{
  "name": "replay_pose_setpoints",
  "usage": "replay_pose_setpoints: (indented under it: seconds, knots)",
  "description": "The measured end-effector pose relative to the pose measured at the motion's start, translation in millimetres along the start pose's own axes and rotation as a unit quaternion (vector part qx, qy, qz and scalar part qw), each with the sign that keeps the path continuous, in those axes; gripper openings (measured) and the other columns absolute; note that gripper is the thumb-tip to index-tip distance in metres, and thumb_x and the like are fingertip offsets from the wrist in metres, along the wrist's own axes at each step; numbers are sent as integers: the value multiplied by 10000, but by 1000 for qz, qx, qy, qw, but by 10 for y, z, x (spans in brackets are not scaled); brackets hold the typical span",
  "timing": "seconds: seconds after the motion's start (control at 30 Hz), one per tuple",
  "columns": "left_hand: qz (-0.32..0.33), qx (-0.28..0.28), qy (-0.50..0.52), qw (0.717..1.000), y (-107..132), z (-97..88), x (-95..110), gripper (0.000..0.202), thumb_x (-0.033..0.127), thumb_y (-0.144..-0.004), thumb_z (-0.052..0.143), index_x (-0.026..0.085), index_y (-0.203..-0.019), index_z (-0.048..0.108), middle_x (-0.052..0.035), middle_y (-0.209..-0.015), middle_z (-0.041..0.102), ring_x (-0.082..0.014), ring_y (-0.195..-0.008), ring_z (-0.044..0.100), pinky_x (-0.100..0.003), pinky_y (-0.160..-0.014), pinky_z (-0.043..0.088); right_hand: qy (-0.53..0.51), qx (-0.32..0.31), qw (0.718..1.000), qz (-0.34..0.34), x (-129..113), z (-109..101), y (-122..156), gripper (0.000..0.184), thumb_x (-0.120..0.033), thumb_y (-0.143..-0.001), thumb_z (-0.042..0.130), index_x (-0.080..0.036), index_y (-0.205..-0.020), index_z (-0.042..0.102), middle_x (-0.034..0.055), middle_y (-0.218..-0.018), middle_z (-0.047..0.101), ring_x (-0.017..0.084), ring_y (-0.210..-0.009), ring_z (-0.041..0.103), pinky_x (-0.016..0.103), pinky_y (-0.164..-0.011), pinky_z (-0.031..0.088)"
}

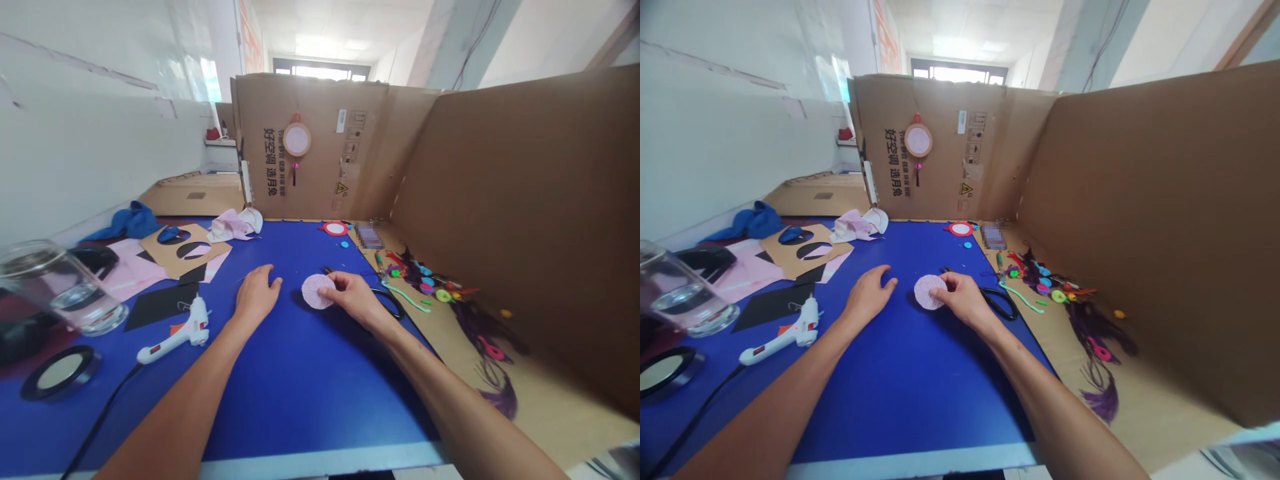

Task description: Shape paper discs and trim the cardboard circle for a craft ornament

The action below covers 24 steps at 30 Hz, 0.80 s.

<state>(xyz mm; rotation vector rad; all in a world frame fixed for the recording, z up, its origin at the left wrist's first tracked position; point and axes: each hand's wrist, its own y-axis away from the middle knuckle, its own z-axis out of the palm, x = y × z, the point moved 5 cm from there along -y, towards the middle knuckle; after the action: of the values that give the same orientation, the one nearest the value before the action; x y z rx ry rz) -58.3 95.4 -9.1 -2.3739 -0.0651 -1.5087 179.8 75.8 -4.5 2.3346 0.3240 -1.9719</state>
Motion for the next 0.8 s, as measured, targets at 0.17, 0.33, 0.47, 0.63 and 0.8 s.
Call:
replay_pose_setpoints:
  seconds: [0.17, 0.33, 0.47, 0.63, 0.8]
  knots:
    - [-79, -138, 207, 965, 255, 358, 238, 334, 407, -858, 762, 188, -1109, 736, -128, -1146, 765, -256, -1056, 713, -365, -939, 546, -44, -6, 999, 10, -8, 6, -3, 371, -457, -659, 864, -186, -846, 693, -2, -746, 705, 157, -661, 613, 295, -672, 497]
    - [-152, -219, 291, 919, 399, 532, 238, 355, 382, -780, 845, 148, -1023, 736, -104, -952, 774, -177, -800, 718, -279, -729, 557, -51, -10, 999, 5, -13, 2, 18, 400, -476, -686, 851, -171, -898, 704, 1, -778, 711, 146, -662, 606, 287, -672, 489]
    - [-169, -214, 281, 920, 386, 502, 200, 289, 332, -759, 863, 146, -944, 744, -85, -867, 765, -154, -718, 707, -253, -663, 556, -42, -11, 999, 0, -11, 0, 29, 395, -475, -693, 845, -166, -897, 707, 7, -789, 713, 149, -666, 607, 287, -671, 485]
    - [-164, -215, 274, 923, 387, 509, 214, 229, 335, -785, 840, 149, -881, 748, -81, -841, 762, -150, -690, 701, -250, -626, 565, -41, -21, 999, -2, -4, 21, 26, 383, -470, -692, 846, -172, -890, 709, 3, -772, 710, 150, -651, 603, 289, -662, 487]
    - [-167, -215, 270, 924, 399, 517, 216, 240, 351, -784, 845, 144, -856, 748, -90, -838, 765, -157, -684, 705, -259, -627, 574, -42, -16, 999, 1, 11, 16, 15, 388, -480, -684, 850, -177, -879, 705, 7, -777, 716, 156, -656, 615, 292, -659, 492]
